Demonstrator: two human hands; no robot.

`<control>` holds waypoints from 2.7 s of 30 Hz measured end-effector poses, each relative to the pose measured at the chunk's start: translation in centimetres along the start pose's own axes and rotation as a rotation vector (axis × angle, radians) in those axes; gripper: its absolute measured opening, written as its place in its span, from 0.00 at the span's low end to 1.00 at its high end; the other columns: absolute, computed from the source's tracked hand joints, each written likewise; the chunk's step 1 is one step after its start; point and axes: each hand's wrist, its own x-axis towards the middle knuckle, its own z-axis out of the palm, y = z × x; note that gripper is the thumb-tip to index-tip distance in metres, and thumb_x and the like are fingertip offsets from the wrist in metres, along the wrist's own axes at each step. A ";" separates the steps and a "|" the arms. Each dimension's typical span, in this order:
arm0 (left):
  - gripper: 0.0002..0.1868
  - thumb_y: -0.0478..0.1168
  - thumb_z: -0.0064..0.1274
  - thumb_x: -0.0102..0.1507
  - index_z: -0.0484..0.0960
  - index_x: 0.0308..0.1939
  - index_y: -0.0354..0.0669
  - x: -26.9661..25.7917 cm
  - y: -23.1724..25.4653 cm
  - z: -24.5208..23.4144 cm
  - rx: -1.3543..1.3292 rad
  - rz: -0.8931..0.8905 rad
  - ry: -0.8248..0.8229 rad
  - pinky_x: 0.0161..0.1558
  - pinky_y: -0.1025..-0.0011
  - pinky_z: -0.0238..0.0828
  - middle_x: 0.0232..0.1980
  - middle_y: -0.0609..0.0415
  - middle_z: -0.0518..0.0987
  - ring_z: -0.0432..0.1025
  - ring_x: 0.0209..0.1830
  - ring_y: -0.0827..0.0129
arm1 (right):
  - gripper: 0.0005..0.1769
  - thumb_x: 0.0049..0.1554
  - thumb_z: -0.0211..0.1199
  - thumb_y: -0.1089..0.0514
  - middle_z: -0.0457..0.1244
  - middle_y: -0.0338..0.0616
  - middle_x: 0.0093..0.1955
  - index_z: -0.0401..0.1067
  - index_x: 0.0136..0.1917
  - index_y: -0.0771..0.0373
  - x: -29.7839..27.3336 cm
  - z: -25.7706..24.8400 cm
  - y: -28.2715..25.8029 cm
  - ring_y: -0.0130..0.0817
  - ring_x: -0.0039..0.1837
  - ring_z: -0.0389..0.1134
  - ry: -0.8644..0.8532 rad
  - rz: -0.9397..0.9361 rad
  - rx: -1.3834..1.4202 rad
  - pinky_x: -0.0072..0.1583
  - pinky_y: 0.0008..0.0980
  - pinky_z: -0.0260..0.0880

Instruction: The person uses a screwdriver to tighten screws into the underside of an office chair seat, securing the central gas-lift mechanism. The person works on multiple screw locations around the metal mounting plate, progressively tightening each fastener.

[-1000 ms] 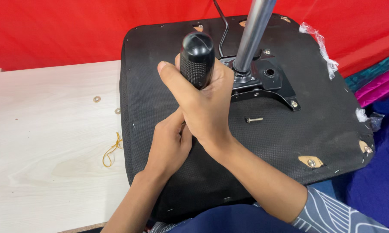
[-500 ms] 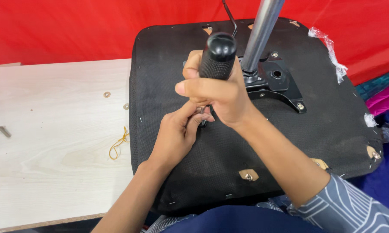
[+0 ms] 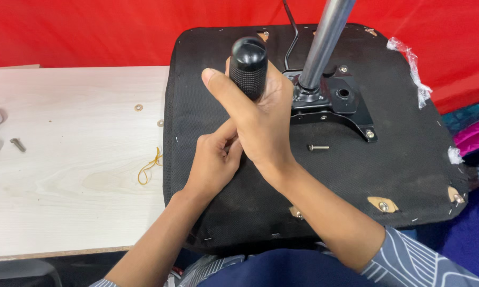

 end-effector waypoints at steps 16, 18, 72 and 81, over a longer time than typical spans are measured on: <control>0.06 0.30 0.54 0.64 0.80 0.46 0.36 0.3 1.7 1.2 0.109 -0.091 0.080 0.40 0.74 0.76 0.36 0.50 0.87 0.83 0.36 0.72 | 0.08 0.59 0.62 0.60 0.57 0.34 0.32 0.65 0.41 0.62 4.5 -3.9 -0.7 0.20 0.34 0.58 -0.334 0.329 0.184 0.40 0.25 0.61; 0.08 0.31 0.54 0.64 0.81 0.47 0.37 0.2 1.8 1.3 0.136 -0.143 0.084 0.37 0.73 0.75 0.35 0.49 0.87 0.82 0.32 0.70 | 0.10 0.57 0.66 0.61 0.62 0.33 0.39 0.65 0.46 0.60 3.0 -2.4 -0.8 0.18 0.40 0.63 -0.118 0.156 0.009 0.45 0.23 0.66; 0.09 0.31 0.56 0.63 0.83 0.47 0.37 0.0 2.1 1.7 0.129 -0.182 0.090 0.43 0.75 0.79 0.41 0.54 0.87 0.82 0.41 0.73 | 0.20 0.50 0.76 0.61 0.67 0.40 0.43 0.76 0.53 0.72 1.7 -7.5 0.1 0.24 0.42 0.71 -0.272 0.242 -0.242 0.42 0.22 0.75; 0.08 0.34 0.61 0.60 0.86 0.44 0.38 0.4 2.4 1.7 0.158 -0.312 0.087 0.37 0.76 0.77 0.35 0.54 0.87 0.81 0.33 0.76 | 0.20 0.53 0.68 0.66 0.71 0.43 0.51 0.74 0.59 0.73 2.2 -8.0 0.7 0.26 0.51 0.74 -0.299 0.302 -0.077 0.54 0.28 0.79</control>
